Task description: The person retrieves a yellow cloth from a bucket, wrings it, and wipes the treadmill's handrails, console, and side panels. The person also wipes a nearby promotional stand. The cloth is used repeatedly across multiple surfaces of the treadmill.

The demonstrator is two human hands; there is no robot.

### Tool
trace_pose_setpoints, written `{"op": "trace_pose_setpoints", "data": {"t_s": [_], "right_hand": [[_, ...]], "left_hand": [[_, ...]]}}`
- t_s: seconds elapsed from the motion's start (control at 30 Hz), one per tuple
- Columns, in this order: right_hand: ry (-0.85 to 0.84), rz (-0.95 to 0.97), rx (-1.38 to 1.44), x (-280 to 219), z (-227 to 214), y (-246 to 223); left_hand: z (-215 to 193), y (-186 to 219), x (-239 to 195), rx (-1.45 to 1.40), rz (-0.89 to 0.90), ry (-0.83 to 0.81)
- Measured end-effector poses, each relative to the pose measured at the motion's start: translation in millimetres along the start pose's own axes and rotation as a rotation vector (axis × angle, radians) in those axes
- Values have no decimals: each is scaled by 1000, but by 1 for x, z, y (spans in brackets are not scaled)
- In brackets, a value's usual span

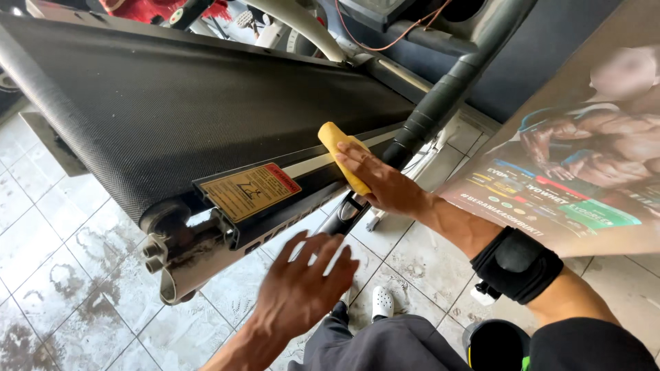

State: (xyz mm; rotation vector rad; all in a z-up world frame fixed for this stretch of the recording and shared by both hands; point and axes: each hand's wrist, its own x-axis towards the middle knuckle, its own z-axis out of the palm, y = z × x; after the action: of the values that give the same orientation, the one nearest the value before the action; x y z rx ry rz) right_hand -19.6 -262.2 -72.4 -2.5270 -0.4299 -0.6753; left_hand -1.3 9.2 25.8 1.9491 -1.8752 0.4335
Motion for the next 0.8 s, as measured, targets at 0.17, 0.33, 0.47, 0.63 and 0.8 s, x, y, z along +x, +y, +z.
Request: {"op": "trace_pose_setpoints", "data": {"t_s": [0.17,0.33,0.47,0.63,0.8], "right_hand": [[32,118,89,14,6,-30],[130,-34,149,42,-4,-84],[177,-94,94,30,2,-60],[71,-118,-2,13,15,-14],[27,-57,-7,-1,11,23]], "left_hand": [[-28,-8,-5,312,-102,147],[-26,-8,-2,623,-178,8],[-30,-11,6,703,-196,-5],[-28,-12,8,791,-164,-14],[-19,-16,11,673,-148,25]]}}
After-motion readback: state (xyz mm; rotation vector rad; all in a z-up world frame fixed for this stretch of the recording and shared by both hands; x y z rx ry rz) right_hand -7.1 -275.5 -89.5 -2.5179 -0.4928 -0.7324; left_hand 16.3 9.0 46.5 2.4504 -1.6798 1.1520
